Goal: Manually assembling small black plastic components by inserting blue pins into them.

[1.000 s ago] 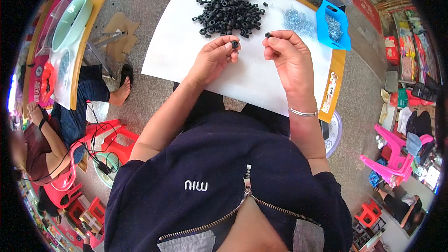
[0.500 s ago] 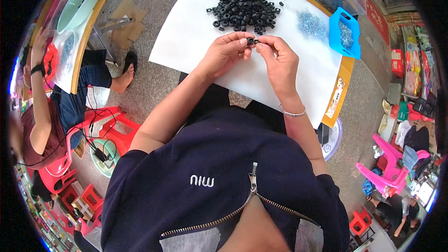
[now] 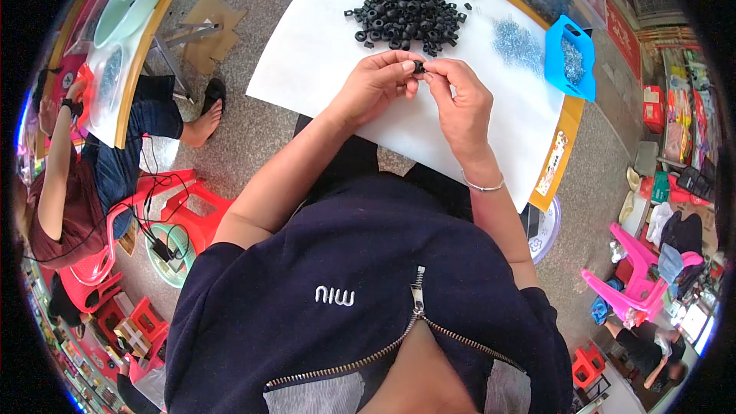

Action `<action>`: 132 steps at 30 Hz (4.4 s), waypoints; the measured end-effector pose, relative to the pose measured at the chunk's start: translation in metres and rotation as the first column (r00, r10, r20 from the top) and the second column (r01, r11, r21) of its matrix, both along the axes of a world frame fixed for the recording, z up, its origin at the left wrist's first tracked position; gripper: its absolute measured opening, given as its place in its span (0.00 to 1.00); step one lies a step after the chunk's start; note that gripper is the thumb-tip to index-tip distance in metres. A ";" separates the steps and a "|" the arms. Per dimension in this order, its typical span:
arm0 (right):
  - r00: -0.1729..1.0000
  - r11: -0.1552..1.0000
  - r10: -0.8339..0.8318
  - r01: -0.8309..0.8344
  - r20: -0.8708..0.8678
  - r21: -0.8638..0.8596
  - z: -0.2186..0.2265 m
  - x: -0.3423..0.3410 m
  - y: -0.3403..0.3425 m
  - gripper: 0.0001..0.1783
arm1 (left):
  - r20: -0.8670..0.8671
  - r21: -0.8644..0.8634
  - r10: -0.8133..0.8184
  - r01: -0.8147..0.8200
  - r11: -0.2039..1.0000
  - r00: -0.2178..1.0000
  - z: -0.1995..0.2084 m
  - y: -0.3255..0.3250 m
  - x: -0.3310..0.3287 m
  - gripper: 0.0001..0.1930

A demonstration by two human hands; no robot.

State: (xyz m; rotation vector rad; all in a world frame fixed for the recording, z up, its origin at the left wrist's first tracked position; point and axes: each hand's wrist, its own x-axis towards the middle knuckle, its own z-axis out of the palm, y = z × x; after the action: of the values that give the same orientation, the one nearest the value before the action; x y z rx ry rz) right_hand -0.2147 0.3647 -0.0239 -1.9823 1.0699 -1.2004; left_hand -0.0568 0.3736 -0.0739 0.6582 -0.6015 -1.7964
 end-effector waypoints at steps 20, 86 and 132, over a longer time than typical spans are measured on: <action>0.997 0.998 0.069 -0.069 -0.027 0.005 -0.010 -0.009 -0.005 0.08 | 0.090 0.006 -0.002 0.001 1.000 0.996 -0.004 -0.002 -0.003 0.10; 0.983 0.989 0.143 -0.145 -0.112 -0.016 -0.008 -0.013 -0.005 0.08 | 0.386 -0.111 0.058 -0.016 0.994 0.921 0.002 0.003 -0.008 0.10; 0.969 0.955 0.053 -0.120 0.241 0.270 -0.007 -0.013 0.004 0.09 | -0.033 0.102 -0.072 0.075 0.992 0.997 0.023 0.014 -0.023 0.16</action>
State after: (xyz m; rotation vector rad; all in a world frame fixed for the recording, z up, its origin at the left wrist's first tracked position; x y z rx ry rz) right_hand -0.2280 0.3685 -0.0312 -1.6100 0.9645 -1.1291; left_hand -0.0799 0.3878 -0.0507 0.6860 -0.5217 -1.9122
